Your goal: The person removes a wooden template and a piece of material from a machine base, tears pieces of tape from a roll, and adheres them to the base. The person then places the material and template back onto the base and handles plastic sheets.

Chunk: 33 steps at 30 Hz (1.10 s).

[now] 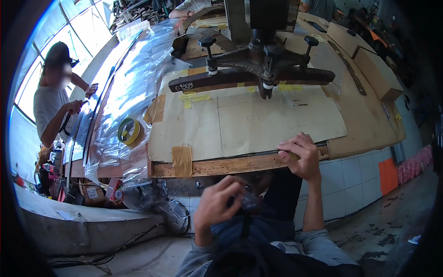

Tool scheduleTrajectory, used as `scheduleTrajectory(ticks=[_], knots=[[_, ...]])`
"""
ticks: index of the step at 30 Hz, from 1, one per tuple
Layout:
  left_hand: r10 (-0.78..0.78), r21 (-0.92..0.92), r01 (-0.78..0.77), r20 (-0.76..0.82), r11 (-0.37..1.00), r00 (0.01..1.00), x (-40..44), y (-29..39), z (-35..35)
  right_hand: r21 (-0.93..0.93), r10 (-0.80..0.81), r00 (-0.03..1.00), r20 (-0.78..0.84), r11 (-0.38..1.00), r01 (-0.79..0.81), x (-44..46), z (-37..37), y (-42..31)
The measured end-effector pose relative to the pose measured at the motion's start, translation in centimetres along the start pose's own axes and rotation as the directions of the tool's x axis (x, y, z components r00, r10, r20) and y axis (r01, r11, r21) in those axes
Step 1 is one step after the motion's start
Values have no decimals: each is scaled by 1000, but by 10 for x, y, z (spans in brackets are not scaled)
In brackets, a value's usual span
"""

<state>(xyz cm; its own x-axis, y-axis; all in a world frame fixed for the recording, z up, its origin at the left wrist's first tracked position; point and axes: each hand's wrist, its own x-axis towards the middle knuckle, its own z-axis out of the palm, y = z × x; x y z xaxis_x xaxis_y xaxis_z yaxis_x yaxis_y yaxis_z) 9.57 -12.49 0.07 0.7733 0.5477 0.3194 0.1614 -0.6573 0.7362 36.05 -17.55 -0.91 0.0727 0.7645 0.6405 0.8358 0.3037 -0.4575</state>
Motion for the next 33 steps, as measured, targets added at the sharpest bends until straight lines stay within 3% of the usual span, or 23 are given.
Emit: scheduleTrajectory(ticks=[3,6,10,13,16,19,23,25,26,29,33], knots=[[-147,183,132,71,974,987,1,12,21,62,6,999,35,998,-8,-1,-3,0],[-60,193,55,18,980,998,0,6,39,109,40,996,77,993,-48,-4,-6,3],[-213,-124,222,78,967,974,5,-3,47,155,106,977,186,979,-135,-1,-11,-2],[-210,-90,203,-66,975,976,2,-7,55,163,118,951,286,972,-169,10,-16,-5],[-84,152,101,-112,983,990,2,-5,59,134,119,922,369,975,-180,16,-19,-5],[-41,229,82,-176,970,984,3,-11,72,131,138,898,418,969,-210,16,-21,-6],[-100,-259,104,26,960,995,7,-25,70,164,283,778,560,883,-439,29,-30,-7],[-153,-424,192,124,885,980,2,-19,64,46,237,913,333,963,-267,37,-17,5],[-124,-417,182,163,891,979,0,-15,59,-31,190,958,217,982,-187,40,-10,13],[-39,-417,139,238,898,970,-9,-10,50,-210,73,975,210,977,-28,47,7,36],[-67,-455,166,226,875,972,-19,-3,42,-166,190,926,325,976,-142,52,0,20]])
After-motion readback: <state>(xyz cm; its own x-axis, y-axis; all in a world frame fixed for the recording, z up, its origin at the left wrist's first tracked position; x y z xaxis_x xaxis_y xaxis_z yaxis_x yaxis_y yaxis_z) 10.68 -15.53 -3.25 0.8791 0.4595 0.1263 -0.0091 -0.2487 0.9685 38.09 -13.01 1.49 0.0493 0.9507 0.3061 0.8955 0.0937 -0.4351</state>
